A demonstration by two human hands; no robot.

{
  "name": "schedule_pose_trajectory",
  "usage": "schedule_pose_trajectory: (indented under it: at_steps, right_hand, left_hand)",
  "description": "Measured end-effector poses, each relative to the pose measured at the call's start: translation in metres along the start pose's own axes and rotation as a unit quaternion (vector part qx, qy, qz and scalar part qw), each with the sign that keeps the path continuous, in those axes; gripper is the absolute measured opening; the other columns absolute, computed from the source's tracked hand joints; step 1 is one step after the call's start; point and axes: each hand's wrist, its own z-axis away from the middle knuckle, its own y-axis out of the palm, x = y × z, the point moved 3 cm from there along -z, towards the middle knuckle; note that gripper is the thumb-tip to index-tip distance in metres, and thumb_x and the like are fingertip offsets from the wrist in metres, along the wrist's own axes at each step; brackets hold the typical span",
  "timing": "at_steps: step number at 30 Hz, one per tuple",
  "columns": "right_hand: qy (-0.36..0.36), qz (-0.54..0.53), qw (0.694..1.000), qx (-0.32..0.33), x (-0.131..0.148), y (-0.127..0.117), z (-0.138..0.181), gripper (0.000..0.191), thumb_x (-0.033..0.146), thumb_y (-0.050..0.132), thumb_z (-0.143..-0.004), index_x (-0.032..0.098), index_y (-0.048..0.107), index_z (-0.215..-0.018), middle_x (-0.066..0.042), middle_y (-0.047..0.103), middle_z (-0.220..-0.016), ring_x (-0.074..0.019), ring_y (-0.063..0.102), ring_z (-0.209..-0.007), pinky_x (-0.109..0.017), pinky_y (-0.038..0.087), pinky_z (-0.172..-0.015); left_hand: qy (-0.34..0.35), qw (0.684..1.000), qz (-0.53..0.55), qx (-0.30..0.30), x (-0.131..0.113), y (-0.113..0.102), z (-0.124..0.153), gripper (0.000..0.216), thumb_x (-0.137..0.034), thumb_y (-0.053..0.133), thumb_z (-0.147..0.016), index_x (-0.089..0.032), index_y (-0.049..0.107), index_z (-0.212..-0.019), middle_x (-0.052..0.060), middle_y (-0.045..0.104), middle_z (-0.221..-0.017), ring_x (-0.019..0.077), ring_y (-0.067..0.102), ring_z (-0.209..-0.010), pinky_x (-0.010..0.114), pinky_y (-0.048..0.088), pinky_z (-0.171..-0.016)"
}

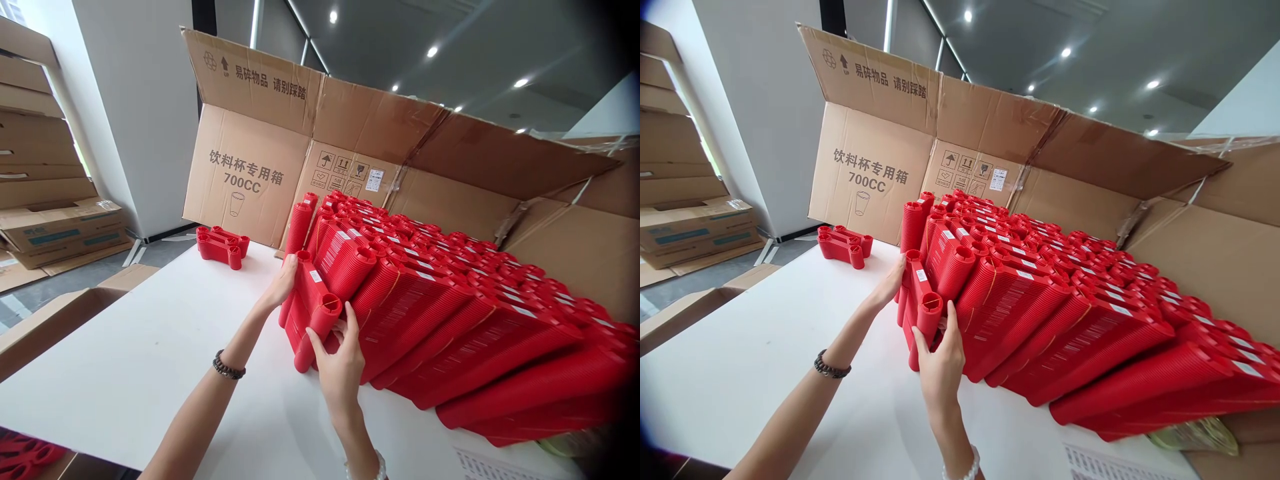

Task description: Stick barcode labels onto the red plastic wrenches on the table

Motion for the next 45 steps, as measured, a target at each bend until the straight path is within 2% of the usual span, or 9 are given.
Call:
schedule_pose_trajectory:
  at_steps: [7, 13, 17, 21, 23, 26, 31, 38, 45]
  right_hand:
    - [0.03, -0.003, 0.999, 0.024, 0.003, -0.004, -0.001, 0.068, 0.042, 0.073, -0.083, 0.015, 0.045, -0.138, -0.014, 0.073, -0.107, -0.0258, 0.073, -0.09, -0.036, 0.062, -0.077]
    - [0.038, -0.011, 0.999, 0.021, 0.006, -0.009, 0.001, 0.073, 0.041, 0.073, -0.083, 0.014, 0.038, -0.142, -0.014, 0.074, -0.103, -0.0248, 0.073, -0.085, -0.036, 0.063, -0.075]
    - [-0.025, -0.009, 0.999, -0.03, 0.013, -0.016, -0.002, 0.07, 0.036, 0.072, -0.085, 0.017, 0.037, -0.143, -0.015, 0.068, -0.111, -0.0247, 0.07, -0.094, -0.04, 0.063, -0.081]
    - [-0.144, -0.002, 0.986, -0.089, 0.021, -0.019, -0.008, 0.083, 0.028, 0.072, -0.085, 0.022, 0.022, -0.151, -0.02, 0.048, -0.135, -0.0273, 0.062, -0.111, -0.049, 0.06, -0.088]
    - [-0.203, 0.038, 0.975, -0.087, 0.025, -0.017, -0.011, 0.081, 0.024, 0.07, -0.087, 0.023, 0.023, -0.153, -0.02, 0.048, -0.136, -0.0299, 0.057, -0.119, -0.051, 0.057, -0.092]
    - [-0.254, 0.091, 0.962, -0.049, 0.029, -0.013, -0.015, 0.071, 0.022, 0.065, -0.091, 0.024, 0.029, -0.152, -0.016, 0.053, -0.134, -0.0306, 0.054, -0.124, -0.051, 0.054, -0.098]
    - [-0.257, 0.094, 0.961, -0.04, 0.031, -0.013, -0.017, 0.065, 0.016, 0.061, -0.092, 0.022, 0.034, -0.151, -0.015, 0.057, -0.133, -0.0271, 0.057, -0.121, -0.045, 0.055, -0.099]
    - [-0.26, 0.121, 0.957, -0.049, 0.025, -0.013, -0.017, 0.068, 0.014, 0.058, -0.094, 0.022, 0.028, -0.154, -0.016, 0.058, -0.133, -0.0286, 0.058, -0.119, -0.05, 0.055, -0.097]
    - [-0.257, 0.143, 0.955, -0.044, 0.008, -0.01, -0.002, 0.071, 0.017, 0.057, -0.094, 0.017, 0.022, -0.156, -0.02, 0.041, -0.15, -0.0355, 0.048, -0.132, -0.053, 0.056, -0.095]
  left_hand:
    - [-0.009, 1.0, 0.003, -0.001, 0.005, -0.002, 0.0, 0.051, -0.06, 0.025, -0.096, -0.02, 0.055, -0.11, 0.008, 0.059, -0.125, 0.0218, 0.039, -0.138, 0.033, 0.031, -0.117]
    - [-0.017, 1.0, 0.011, 0.008, 0.004, -0.004, -0.001, 0.047, -0.058, 0.029, -0.096, -0.02, 0.054, -0.107, 0.007, 0.062, -0.116, 0.0219, 0.045, -0.131, 0.034, 0.032, -0.115]
    - [-0.023, 0.999, 0.021, 0.009, 0.001, -0.004, 0.0, 0.044, -0.057, 0.03, -0.096, -0.02, 0.051, -0.106, 0.006, 0.061, -0.111, 0.021, 0.053, -0.118, 0.034, 0.038, -0.109]
    - [-0.023, 0.999, 0.025, 0.005, -0.004, -0.005, 0.003, 0.037, -0.053, 0.035, -0.096, -0.02, 0.049, -0.103, 0.005, 0.06, -0.108, 0.0192, 0.055, -0.111, 0.032, 0.042, -0.102]
    - [-0.022, 0.999, 0.025, 0.001, -0.006, -0.005, 0.004, 0.035, -0.052, 0.036, -0.096, -0.02, 0.048, -0.101, 0.004, 0.059, -0.106, 0.0188, 0.055, -0.109, 0.031, 0.043, -0.099]
    - [-0.021, 0.999, 0.028, -0.003, -0.006, -0.006, 0.004, 0.034, -0.053, 0.039, -0.095, -0.02, 0.048, -0.1, 0.004, 0.06, -0.103, 0.0188, 0.056, -0.106, 0.031, 0.045, -0.095]
    - [-0.022, 0.999, 0.048, 0.001, 0.001, -0.004, 0.001, 0.043, -0.061, 0.044, -0.09, -0.02, 0.048, -0.101, 0.004, 0.061, -0.102, 0.0195, 0.058, -0.101, 0.033, 0.047, -0.091]
    - [-0.005, 0.998, 0.068, 0.001, 0.011, -0.003, -0.004, 0.048, -0.065, 0.052, -0.083, -0.02, 0.048, -0.098, 0.004, 0.061, -0.096, 0.0193, 0.058, -0.093, 0.034, 0.048, -0.084]
    - [0.015, 0.997, 0.068, -0.011, 0.015, -0.004, -0.006, 0.043, -0.061, 0.058, -0.081, -0.02, 0.053, -0.093, 0.002, 0.06, -0.089, 0.0181, 0.056, -0.087, 0.032, 0.046, -0.079]
